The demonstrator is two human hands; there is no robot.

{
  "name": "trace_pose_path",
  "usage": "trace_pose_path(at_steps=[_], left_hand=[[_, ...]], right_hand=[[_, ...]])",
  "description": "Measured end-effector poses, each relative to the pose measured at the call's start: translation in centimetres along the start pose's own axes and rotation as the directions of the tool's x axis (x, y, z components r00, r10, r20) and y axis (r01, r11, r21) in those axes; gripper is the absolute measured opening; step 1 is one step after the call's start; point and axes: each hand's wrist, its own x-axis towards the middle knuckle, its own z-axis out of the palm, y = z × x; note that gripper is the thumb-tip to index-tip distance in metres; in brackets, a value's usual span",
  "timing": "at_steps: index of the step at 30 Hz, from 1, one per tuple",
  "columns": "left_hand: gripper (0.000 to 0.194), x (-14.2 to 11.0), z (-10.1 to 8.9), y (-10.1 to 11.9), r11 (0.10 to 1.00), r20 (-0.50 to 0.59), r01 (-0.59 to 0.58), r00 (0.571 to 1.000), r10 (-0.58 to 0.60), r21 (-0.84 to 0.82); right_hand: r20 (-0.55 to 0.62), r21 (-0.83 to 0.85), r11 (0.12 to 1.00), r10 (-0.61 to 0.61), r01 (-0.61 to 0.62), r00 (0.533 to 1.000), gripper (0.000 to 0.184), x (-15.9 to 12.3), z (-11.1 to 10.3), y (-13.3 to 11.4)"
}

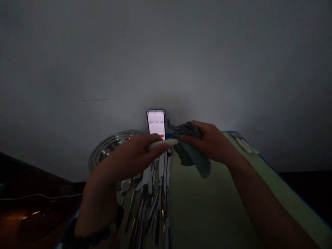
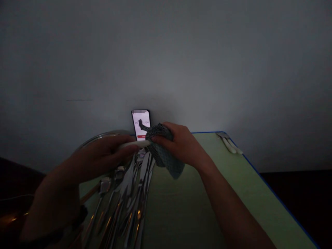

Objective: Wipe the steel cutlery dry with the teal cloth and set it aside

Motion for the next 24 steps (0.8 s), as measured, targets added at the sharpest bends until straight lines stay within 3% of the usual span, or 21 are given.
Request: trace_pose_path(at_steps=[2, 5, 10, 18, 24], left_hand=[[0.038, -0.01, -0.06, 0.28, 1.000, 0.009, -0.006, 1.000, 0.006, 0.012], [0.038, -0.18, -0.22, 0.31, 1.000, 0.001, 0.000, 1.000, 0.000, -0.007], [0.036, -0.43, -0.31, 0.09, 0.999, -0.062, 0.038, 0.997, -0.038, -0.001], [0.035, -0.45, -0.12, 0.39, 0.999, -0.098, 0.021, 0.995, -0.026, -0.048], [0.035, -0.60, -0.09, -0.32, 0.999, -0.059, 0.012, 0.998, -0.015, -0.052]], right_hand=[[0.017, 0.001, 1.000, 0.022, -0.022, 1.000, 0.020, 0.01, 0.43, -0.35], [0.152, 0.018, 1.000, 0.013, -0.016, 0.988, 0.022, -0.19, 0.52, -0.80], [0.265, 0.151, 0.989, -0.045, 0.004, 0.963, 0.018, -0.54, -0.02, -1.15], [0.158, 0.365, 0.923, 0.065, -0.120, 0.985, 0.018, -0.57, 0.07, -0.81], [0.086, 0.174, 0.984, 0.009, -0.024, 0.996, 0.015, -0.48, -0.34, -0.42]])
